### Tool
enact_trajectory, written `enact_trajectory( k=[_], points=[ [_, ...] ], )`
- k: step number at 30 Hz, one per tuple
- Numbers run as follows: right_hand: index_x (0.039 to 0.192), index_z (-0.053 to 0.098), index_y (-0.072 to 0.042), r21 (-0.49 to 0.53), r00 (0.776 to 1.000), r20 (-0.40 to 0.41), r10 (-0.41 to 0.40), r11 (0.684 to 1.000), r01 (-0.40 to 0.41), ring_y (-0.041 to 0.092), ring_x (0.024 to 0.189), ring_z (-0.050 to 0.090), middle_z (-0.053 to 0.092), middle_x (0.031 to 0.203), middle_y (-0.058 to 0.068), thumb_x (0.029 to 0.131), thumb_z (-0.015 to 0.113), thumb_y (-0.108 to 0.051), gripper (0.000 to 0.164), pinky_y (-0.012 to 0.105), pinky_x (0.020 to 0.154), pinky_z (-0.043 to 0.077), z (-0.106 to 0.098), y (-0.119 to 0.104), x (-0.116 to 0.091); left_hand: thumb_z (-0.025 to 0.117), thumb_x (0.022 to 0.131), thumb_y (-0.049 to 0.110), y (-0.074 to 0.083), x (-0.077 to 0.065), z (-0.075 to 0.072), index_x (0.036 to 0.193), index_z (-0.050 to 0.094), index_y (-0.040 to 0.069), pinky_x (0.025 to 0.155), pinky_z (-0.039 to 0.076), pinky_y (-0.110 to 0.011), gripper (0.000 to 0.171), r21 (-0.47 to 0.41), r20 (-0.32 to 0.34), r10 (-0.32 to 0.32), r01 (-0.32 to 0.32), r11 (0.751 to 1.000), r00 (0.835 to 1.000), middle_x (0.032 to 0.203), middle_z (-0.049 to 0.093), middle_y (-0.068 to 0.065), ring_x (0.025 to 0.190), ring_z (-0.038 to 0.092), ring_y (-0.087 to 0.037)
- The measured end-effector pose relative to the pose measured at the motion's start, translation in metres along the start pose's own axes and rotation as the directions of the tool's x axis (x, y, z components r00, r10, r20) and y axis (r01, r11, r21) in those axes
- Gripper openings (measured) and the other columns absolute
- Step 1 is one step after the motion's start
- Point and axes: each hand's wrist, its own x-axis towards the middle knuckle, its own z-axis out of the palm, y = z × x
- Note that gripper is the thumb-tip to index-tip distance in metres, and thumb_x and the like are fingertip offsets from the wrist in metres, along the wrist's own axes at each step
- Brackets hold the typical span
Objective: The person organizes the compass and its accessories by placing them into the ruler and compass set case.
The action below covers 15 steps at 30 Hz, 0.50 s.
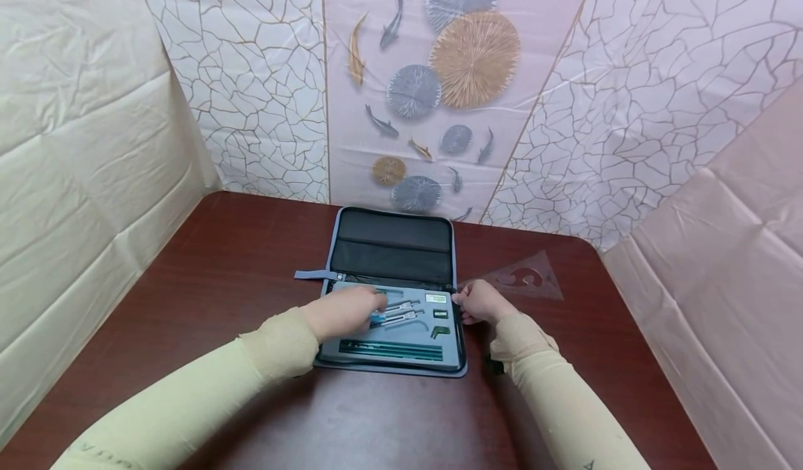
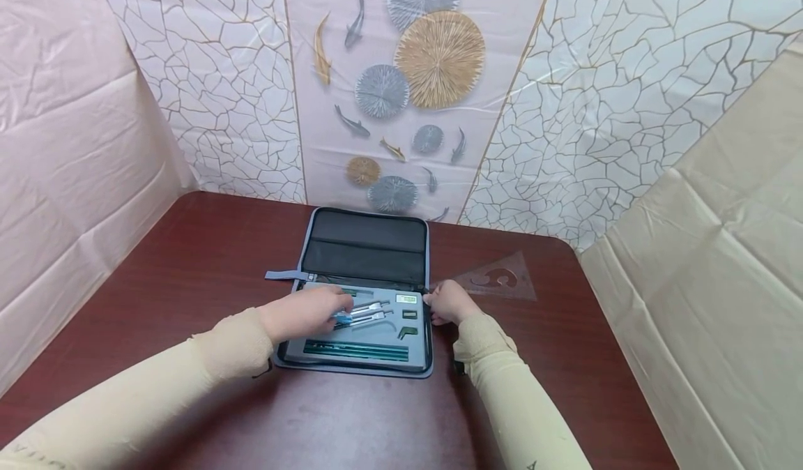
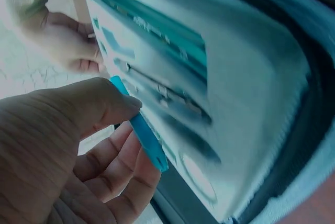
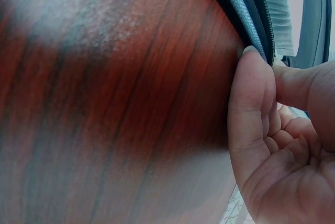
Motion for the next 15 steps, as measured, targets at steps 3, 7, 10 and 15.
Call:
enact_trajectory(
  k=[3, 7, 10, 15],
  points=[
    [0.072, 0.052, -0.004, -0.012, 1.000, -0.011, -0.001, 1.000, 0.000, 0.022, 0.066, 0.057, 0.057, 0.080, 0.013, 0.099, 0.057, -0.017, 0.030, 0.032, 0.060, 0.055, 0.000, 0.000, -0.001, 0.066, 0.090, 0.007, 0.007, 0.005, 0.003, 0.116, 0.065, 0.014, 0.078, 0.051, -0.029, 0.027, -0.004, 0.015, 0.022, -0.022, 1.000, 1.000, 0.107, 0.063, -0.002, 0.088, 0.058, -0.010],
    [0.073, 0.052, -0.004, -0.027, 1.000, -0.015, 0.002, 1.000, -0.002, 0.021, 0.066, 0.058, 0.057, 0.079, 0.012, 0.099, 0.058, -0.017, 0.030, 0.032, 0.059, 0.055, 0.001, 0.000, 0.001, 0.062, 0.092, 0.006, 0.017, 0.009, 0.005, 0.115, 0.065, 0.014, 0.082, 0.051, -0.029, 0.025, -0.005, 0.011, 0.040, -0.040, 0.999, 0.999, 0.108, 0.064, -0.001, 0.095, 0.059, -0.011],
    [0.073, 0.053, -0.004, -0.024, 1.000, -0.012, 0.007, 1.000, -0.007, 0.021, 0.065, 0.059, 0.057, 0.078, 0.012, 0.098, 0.058, -0.017, 0.029, 0.032, 0.059, 0.055, 0.001, 0.000, 0.002, 0.060, 0.093, 0.006, 0.022, 0.013, 0.006, 0.117, 0.066, 0.014, 0.085, 0.050, -0.029, 0.025, -0.001, -0.003, 0.051, -0.051, 0.999, 0.999, 0.110, 0.064, -0.002, 0.100, 0.060, -0.012],
    [0.072, 0.052, -0.003, -0.032, 1.000, -0.007, -0.005, 0.999, 0.005, 0.021, 0.065, 0.059, 0.057, 0.079, 0.012, 0.099, 0.058, -0.017, 0.031, 0.032, 0.059, 0.055, -0.001, 0.001, 0.001, 0.061, 0.094, 0.007, 0.030, 0.020, 0.009, 0.120, 0.067, 0.013, 0.089, 0.049, -0.029, 0.028, 0.015, -0.004, 0.059, -0.059, 0.998, 0.998, 0.114, 0.064, -0.002, 0.106, 0.059, -0.012]
  ],
)
